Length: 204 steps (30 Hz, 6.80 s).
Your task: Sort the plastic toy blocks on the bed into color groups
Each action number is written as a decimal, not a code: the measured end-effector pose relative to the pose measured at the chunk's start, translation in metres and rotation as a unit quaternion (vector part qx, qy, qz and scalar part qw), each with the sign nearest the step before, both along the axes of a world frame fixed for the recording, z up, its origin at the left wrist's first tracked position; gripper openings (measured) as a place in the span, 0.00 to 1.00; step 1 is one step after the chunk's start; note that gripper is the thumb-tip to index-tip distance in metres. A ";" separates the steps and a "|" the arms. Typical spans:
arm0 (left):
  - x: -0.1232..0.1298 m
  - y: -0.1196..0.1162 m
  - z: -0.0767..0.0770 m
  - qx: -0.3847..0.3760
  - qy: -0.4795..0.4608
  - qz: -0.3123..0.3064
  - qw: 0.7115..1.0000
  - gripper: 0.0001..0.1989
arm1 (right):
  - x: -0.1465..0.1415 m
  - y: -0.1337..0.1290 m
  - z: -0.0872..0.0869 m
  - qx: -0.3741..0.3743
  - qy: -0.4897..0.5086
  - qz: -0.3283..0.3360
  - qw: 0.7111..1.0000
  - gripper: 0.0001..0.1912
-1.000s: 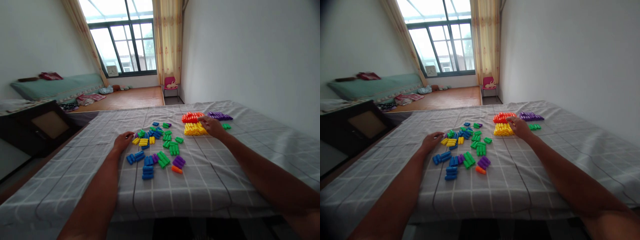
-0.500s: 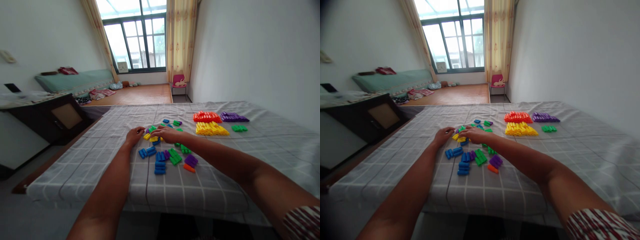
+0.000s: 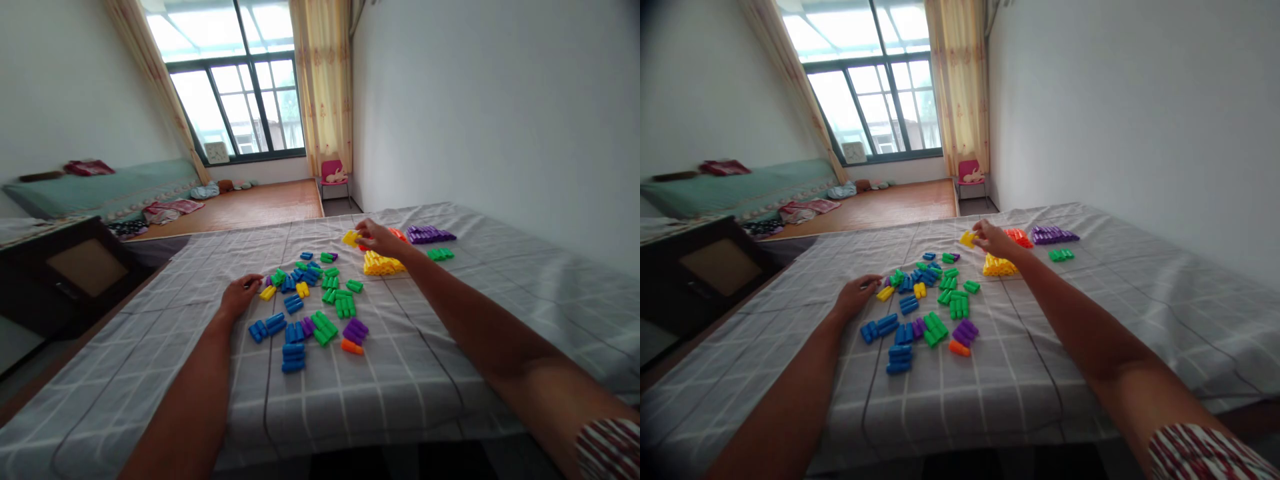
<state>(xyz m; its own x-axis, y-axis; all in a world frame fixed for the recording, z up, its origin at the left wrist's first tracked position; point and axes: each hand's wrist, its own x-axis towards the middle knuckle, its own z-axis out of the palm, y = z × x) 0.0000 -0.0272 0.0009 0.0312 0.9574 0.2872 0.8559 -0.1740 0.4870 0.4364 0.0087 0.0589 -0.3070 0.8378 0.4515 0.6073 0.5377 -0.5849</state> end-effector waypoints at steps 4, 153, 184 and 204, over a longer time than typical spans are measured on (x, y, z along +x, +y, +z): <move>0.000 0.002 0.001 0.001 0.005 0.006 1.000 0.18 | 0.106 0.011 -0.009 -0.048 -0.031 -0.178 0.982 0.13; 0.006 -0.002 -0.005 0.010 0.032 0.014 0.999 0.17 | -0.174 -0.059 -0.015 0.082 -0.247 0.176 0.949 0.12; -0.002 -0.001 0.002 -0.010 -0.021 0.014 1.000 0.19 | -0.003 -0.033 -0.004 -0.037 -0.097 0.047 0.993 0.11; -0.003 -0.001 0.000 -0.012 -0.014 0.014 1.000 0.18 | -0.061 -0.023 -0.016 -0.074 -0.211 0.015 0.975 0.18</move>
<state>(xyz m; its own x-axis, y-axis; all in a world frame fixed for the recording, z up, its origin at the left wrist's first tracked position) -0.0034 -0.0283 0.0005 -0.0043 0.9643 0.2646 0.8458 -0.1377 0.5154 0.3753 -0.0141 0.0429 -0.4644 0.8720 0.1545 0.7957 0.4875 -0.3596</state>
